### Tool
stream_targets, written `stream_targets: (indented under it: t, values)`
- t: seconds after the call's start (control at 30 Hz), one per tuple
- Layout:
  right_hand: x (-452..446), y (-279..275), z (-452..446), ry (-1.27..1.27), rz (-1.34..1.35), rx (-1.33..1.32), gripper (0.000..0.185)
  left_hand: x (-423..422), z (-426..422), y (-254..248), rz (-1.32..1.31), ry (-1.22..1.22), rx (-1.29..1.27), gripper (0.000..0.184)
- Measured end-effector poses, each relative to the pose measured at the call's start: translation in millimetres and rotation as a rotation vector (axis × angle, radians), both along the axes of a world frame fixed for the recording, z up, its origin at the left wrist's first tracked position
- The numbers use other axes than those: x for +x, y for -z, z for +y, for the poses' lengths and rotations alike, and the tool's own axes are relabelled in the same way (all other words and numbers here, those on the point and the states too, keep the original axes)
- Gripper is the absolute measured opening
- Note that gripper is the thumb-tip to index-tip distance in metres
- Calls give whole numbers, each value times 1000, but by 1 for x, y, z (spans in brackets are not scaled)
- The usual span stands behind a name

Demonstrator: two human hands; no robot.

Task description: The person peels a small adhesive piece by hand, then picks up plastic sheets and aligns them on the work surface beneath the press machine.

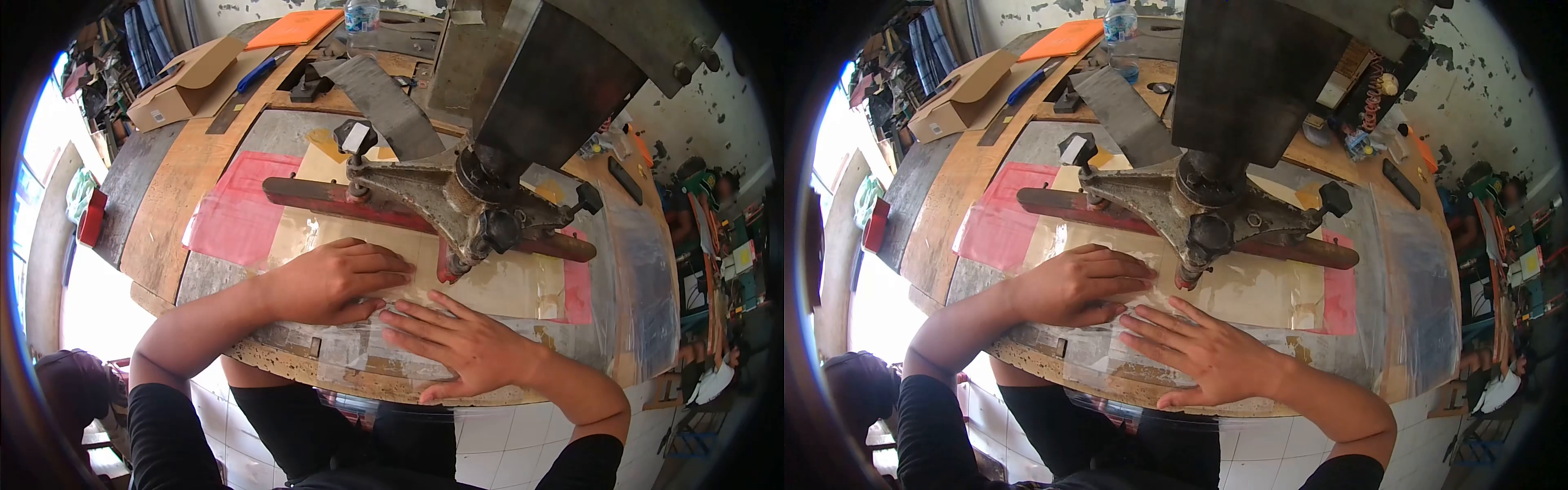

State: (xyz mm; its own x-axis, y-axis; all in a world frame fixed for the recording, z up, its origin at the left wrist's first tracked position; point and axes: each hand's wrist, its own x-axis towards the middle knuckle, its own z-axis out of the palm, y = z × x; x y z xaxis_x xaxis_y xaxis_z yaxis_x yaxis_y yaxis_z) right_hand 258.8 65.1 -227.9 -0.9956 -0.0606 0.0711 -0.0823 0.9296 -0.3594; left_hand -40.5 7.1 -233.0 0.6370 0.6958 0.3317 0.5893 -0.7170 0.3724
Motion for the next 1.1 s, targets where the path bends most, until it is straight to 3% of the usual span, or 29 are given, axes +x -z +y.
stream_targets:
  t: [0.3,0.4,0.47,0.7,1.0,1.1]
  values:
    - [2,3,-1,16,-34,-53,95,1,1,0,-21,-9,18,39]
    - [2,1,-1,-24,73,19,97,-1,1,1,3,2,-3,44]
    - [0,1,-3,31,-118,45,99,-1,1,2,11,-5,-8,44]
    - [1,2,-2,19,-55,36,98,-1,0,2,24,-21,-1,52]
    - [2,10,-6,49,15,-156,93,0,1,0,21,-13,-3,52]
    - [4,8,-6,25,158,43,93,1,0,-1,-11,-20,5,45]
